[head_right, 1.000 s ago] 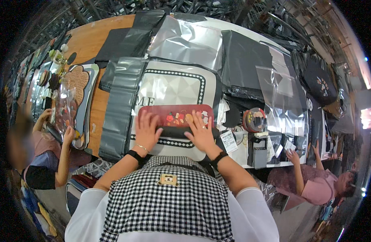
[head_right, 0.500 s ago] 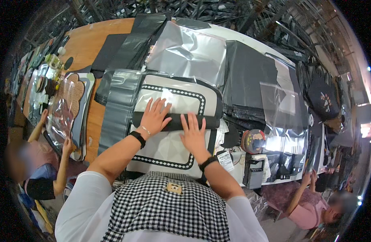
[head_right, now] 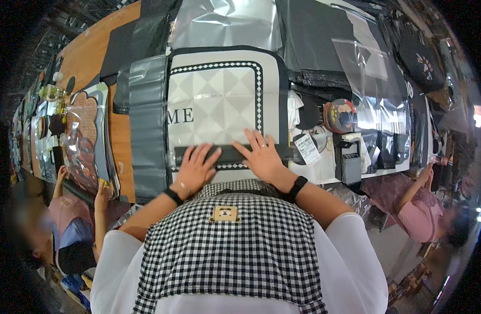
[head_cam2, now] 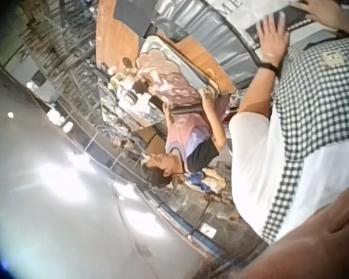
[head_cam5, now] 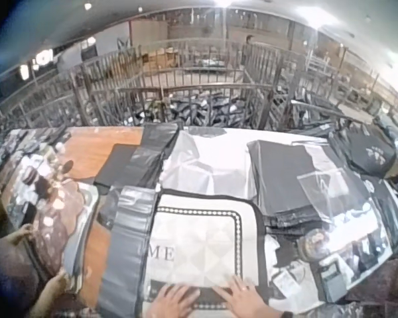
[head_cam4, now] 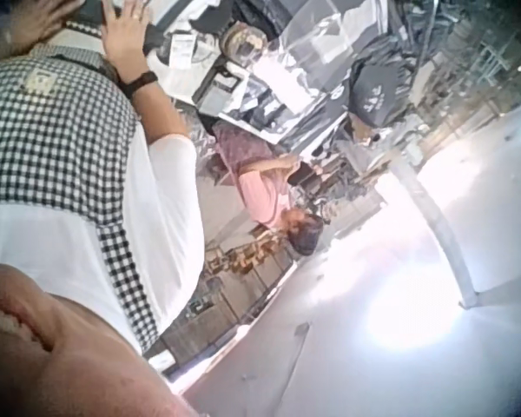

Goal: Rolling and packaging floor mats into shipping sleeves and applying labels.

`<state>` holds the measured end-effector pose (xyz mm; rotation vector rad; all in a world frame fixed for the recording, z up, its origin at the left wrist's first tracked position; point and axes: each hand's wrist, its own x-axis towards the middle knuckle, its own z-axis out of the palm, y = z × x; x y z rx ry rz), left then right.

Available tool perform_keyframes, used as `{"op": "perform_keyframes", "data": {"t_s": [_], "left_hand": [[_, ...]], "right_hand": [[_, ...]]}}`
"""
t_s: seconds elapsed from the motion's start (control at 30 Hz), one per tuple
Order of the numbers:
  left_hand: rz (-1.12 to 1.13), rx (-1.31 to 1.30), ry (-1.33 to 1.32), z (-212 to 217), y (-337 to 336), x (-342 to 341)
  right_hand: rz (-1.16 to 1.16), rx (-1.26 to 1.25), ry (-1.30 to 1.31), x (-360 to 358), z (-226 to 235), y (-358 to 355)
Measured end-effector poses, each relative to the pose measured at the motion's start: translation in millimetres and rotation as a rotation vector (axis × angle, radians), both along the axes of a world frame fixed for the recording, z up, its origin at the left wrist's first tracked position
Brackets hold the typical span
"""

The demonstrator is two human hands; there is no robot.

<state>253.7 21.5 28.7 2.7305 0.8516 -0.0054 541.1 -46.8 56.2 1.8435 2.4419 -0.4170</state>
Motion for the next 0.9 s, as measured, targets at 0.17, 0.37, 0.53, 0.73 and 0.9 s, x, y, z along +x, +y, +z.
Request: {"op": "perform_keyframes", "data": {"t_s": [0.17, 0.37, 0.53, 0.73, 0.9], "left_hand": [[0.141, 0.262, -0.05, -18.6, 100.0, 39.8], [0.276, 0.082, -0.036, -10.7, 187.2, 86.3], [0.254, 0.166, -0.14, -15.9, 181.9, 97.3], [0.28, 0.203, -0.252, -6.1, 108.8, 65.4], [0.325, 0.122, -0.354, 11.7, -4.6, -60.8]], "right_hand": [[-0.021, 0.109, 0.033, -21.8, 3.6, -10.2], [-0.07, 0.08, -0.034, 0.2, -12.8, 70.4], [-0.111, 0.148, -0.04, 13.8, -20.4, 147.9], [-0.003, 0.211, -0.086, 18.2, -27.5, 117.1], [-0.015, 0.087, -0.068, 17.5, -12.1, 9.8]]}}
